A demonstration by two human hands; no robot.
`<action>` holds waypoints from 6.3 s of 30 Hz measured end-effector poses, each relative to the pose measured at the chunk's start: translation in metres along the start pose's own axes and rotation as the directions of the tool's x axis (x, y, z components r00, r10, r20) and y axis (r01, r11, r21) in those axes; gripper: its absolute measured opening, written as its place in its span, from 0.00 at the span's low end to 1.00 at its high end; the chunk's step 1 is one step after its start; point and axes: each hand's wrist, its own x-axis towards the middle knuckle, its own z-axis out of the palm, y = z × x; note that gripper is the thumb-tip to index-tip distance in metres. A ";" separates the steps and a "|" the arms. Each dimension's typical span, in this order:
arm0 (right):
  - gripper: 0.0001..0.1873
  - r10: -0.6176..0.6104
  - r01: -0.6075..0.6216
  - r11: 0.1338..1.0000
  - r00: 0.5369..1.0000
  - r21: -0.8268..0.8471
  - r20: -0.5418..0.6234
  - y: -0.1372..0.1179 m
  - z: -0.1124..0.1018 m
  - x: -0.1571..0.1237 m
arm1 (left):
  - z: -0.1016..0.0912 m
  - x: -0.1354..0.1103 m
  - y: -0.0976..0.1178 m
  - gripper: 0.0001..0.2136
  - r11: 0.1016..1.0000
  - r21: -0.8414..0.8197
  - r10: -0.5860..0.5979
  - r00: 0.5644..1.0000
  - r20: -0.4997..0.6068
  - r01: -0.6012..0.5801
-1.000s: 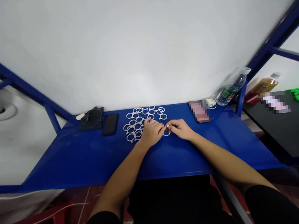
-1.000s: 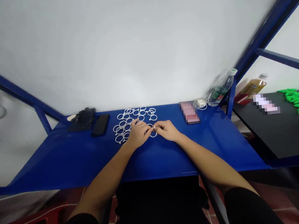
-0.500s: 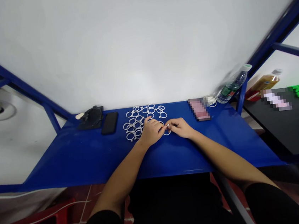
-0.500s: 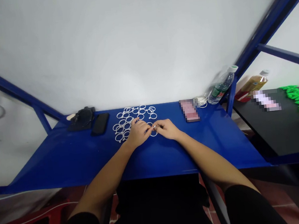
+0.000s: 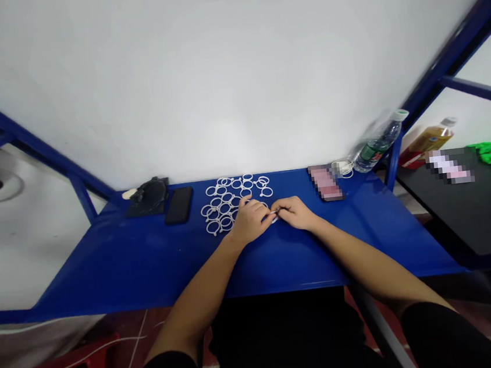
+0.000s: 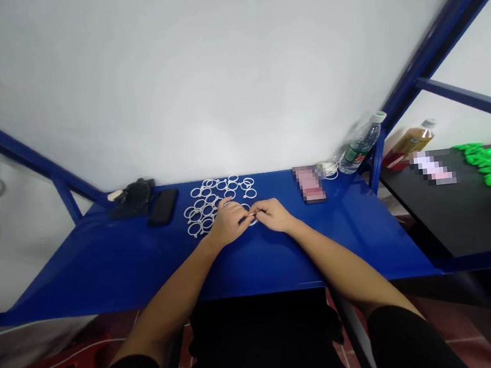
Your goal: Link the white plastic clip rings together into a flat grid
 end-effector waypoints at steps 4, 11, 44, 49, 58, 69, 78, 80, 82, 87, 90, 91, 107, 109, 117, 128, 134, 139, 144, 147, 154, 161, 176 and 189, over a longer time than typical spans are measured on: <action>0.16 -0.012 0.011 0.999 1.000 0.036 0.027 0.001 -0.002 0.003 | 0.000 0.001 0.001 0.13 1.000 -0.013 0.008 1.000 0.007 -0.008; 0.15 0.080 -0.067 0.986 0.994 0.151 -0.077 0.007 0.001 0.003 | -0.002 0.001 -0.008 0.14 0.998 0.004 -0.061 0.994 -0.093 0.061; 0.17 0.130 -0.131 0.968 0.991 0.214 0.021 0.000 -0.014 0.000 | -0.001 -0.001 -0.002 0.11 0.999 -0.041 -0.008 0.996 -0.087 0.004; 0.12 -0.110 0.051 0.932 0.983 -0.359 -0.146 0.014 -0.039 -0.002 | 0.003 -0.002 -0.005 0.10 0.998 -0.031 -0.049 0.996 -0.069 0.047; 0.16 -0.073 0.030 0.808 0.996 -0.588 -0.050 0.029 -0.044 -0.001 | 0.008 -0.007 -0.012 0.10 0.997 0.024 -0.072 0.997 0.035 0.071; 0.19 0.117 -0.074 0.686 0.993 -0.724 0.009 0.040 -0.040 0.000 | 0.010 0.028 -0.018 0.21 0.965 0.204 -0.195 0.969 0.152 0.163; 0.20 0.145 -0.064 0.711 0.988 -0.700 0.056 0.040 -0.041 -0.003 | 0.049 0.070 -0.039 0.36 0.867 0.337 -0.456 0.858 0.237 0.368; 0.23 0.169 -0.090 0.699 0.985 -0.710 0.042 0.045 -0.043 -0.004 | 0.049 0.064 -0.041 0.29 0.875 0.331 -0.438 0.870 0.226 0.354; 0.24 0.144 -0.089 0.705 0.989 -0.704 0.019 0.045 -0.042 -0.004 | 0.045 0.056 -0.040 0.22 0.890 0.308 -0.406 0.891 0.202 0.336; 0.22 -0.045 0.043 0.823 0.999 -0.567 0.009 0.030 -0.028 -0.002 | 0.031 0.031 -0.035 0.12 0.930 0.224 -0.322 0.939 0.118 0.291; 0.24 -0.083 0.063 0.876 0.996 -0.478 -0.021 0.019 -0.018 -0.003 | 0.025 0.023 -0.033 0.13 0.952 0.146 -0.273 0.962 0.014 0.268; 0.26 -0.088 0.057 0.890 0.995 -0.452 -0.046 0.017 -0.016 -0.003 | 0.023 0.022 -0.032 0.13 0.961 0.112 -0.251 0.968 -0.023 0.252; 0.12 -0.197 0.083 0.890 0.956 -0.448 -0.215 0.012 -0.015 -0.007 | 0.025 0.028 -0.006 0.08 0.967 -0.186 -0.201 0.970 -0.136 0.174; 0.13 -0.153 0.066 0.891 0.975 -0.449 -0.159 0.011 -0.016 -0.007 | 0.023 0.028 -0.004 0.10 0.970 -0.162 -0.196 0.976 -0.099 0.179; 0.17 -0.113 0.046 0.903 0.985 -0.427 -0.132 0.009 -0.017 -0.008 | 0.018 0.027 -0.003 0.12 0.976 -0.149 -0.160 0.987 -0.004 0.158; 0.14 -0.117 0.066 0.890 0.990 -0.450 -0.085 0.010 -0.016 -0.008 | 0.016 0.026 0.003 0.12 0.980 -0.145 -0.130 0.991 0.027 0.132; 0.14 -0.112 0.072 0.893 0.992 -0.443 -0.064 0.006 -0.016 -0.008 | 0.017 0.027 0.002 0.13 0.985 -0.130 -0.105 0.994 0.042 0.109; 0.15 -0.107 0.088 0.892 0.994 -0.444 -0.018 0.007 -0.014 -0.009 | 0.017 0.027 0.001 0.13 0.985 -0.096 -0.139 0.987 0.076 0.146; 0.15 -0.106 0.055 0.899 0.990 -0.435 -0.093 0.015 -0.018 -0.009 | 0.015 0.027 -0.001 0.11 0.979 -0.099 -0.171 0.983 0.066 0.177; 0.15 -0.004 -0.148 0.857 0.956 -0.493 -0.294 0.025 -0.028 -0.004 | 0.017 0.026 -0.002 0.10 0.976 -0.115 -0.180 0.983 0.039 0.183; 0.25 0.298 -0.400 0.642 0.916 -0.654 -0.268 0.050 -0.038 0.007 | 0.028 0.024 -0.003 0.07 0.982 -0.097 -0.156 0.987 0.045 0.160; 0.16 0.211 -0.185 0.728 0.977 -0.660 -0.040 0.051 -0.032 0.003 | 0.028 0.024 -0.005 0.06 0.968 -0.157 -0.210 0.973 -0.097 0.193; 0.17 0.122 -0.181 0.947 0.967 -0.265 -0.225 0.061 -0.029 0.003 | 0.031 0.020 -0.002 0.20 0.987 -0.143 -0.048 0.986 0.161 0.072; 0.15 0.079 -0.184 0.944 0.932 -0.274 -0.353 0.060 -0.038 0.003 | 0.023 0.018 -0.037 0.12 0.944 0.094 -0.324 0.941 0.096 0.315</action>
